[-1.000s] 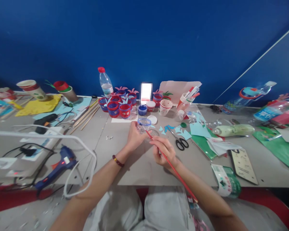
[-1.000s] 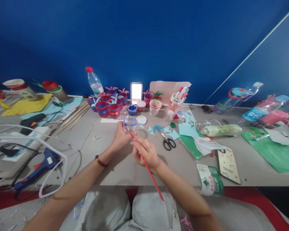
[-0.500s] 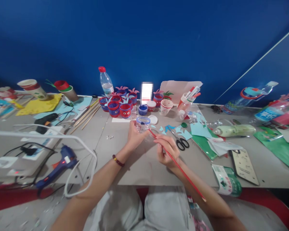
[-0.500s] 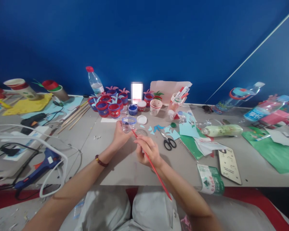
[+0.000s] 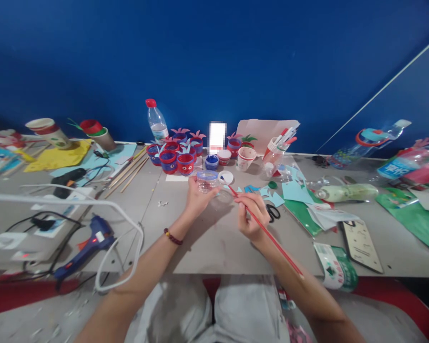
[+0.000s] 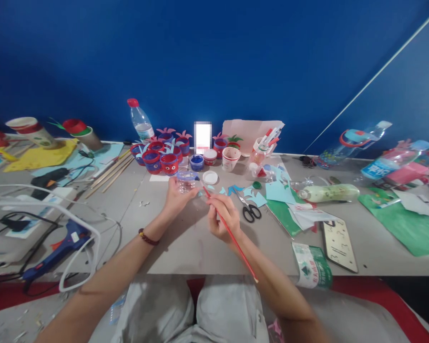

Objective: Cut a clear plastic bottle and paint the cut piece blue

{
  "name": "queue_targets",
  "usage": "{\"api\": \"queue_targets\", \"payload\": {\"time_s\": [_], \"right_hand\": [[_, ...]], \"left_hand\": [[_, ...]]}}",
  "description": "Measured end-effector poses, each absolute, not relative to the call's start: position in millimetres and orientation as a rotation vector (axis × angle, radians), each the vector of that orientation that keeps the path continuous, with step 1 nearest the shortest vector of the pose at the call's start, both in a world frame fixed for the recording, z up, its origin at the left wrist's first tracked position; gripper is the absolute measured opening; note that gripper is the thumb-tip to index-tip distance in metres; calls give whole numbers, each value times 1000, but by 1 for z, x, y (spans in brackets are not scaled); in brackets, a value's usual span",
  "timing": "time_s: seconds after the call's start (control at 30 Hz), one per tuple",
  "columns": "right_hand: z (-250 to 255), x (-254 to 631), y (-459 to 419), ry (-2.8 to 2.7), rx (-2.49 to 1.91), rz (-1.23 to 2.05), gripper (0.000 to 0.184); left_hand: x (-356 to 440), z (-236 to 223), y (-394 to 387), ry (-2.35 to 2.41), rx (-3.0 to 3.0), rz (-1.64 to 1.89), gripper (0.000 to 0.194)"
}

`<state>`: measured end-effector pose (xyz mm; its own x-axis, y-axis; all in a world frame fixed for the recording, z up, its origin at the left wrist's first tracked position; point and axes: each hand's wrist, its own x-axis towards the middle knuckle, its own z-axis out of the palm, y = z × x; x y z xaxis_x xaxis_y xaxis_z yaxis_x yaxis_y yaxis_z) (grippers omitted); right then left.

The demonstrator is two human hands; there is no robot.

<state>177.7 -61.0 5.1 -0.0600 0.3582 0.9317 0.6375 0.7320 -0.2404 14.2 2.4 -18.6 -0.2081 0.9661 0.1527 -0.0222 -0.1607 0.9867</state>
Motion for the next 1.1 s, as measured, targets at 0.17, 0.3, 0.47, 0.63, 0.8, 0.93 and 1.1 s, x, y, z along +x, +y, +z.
{"api": "queue_targets", "payload": {"time_s": [0.17, 0.3, 0.47, 0.63, 0.8, 0.93, 1.1], "right_hand": [[2, 183, -56, -1672, -869, -263, 22], [-1, 182, -57, -1671, -852, -251, 24], [-2, 178, -59, -1700, -814, -248, 27], [1, 174, -66, -1762, -790, -227, 29], [3, 171, -71, -1804, -771, -234, 31], [4, 170, -72, -1819, -752, -243, 30], [4, 169, -74, -1841, -753, -257, 28]], "left_hand": [[11, -24, 4, 1157, 1246, 1528, 56], [13, -25, 2, 1197, 1281, 1491, 55], [11, -25, -1, 1358, 1350, 1451, 64], [10, -21, -4, 1455, 1390, 1470, 65], [12, -17, -7, 1514, 1395, 1456, 63], [13, -14, -9, 1530, 1394, 1469, 63], [12, -13, -10, 1532, 1420, 1433, 61]]}}
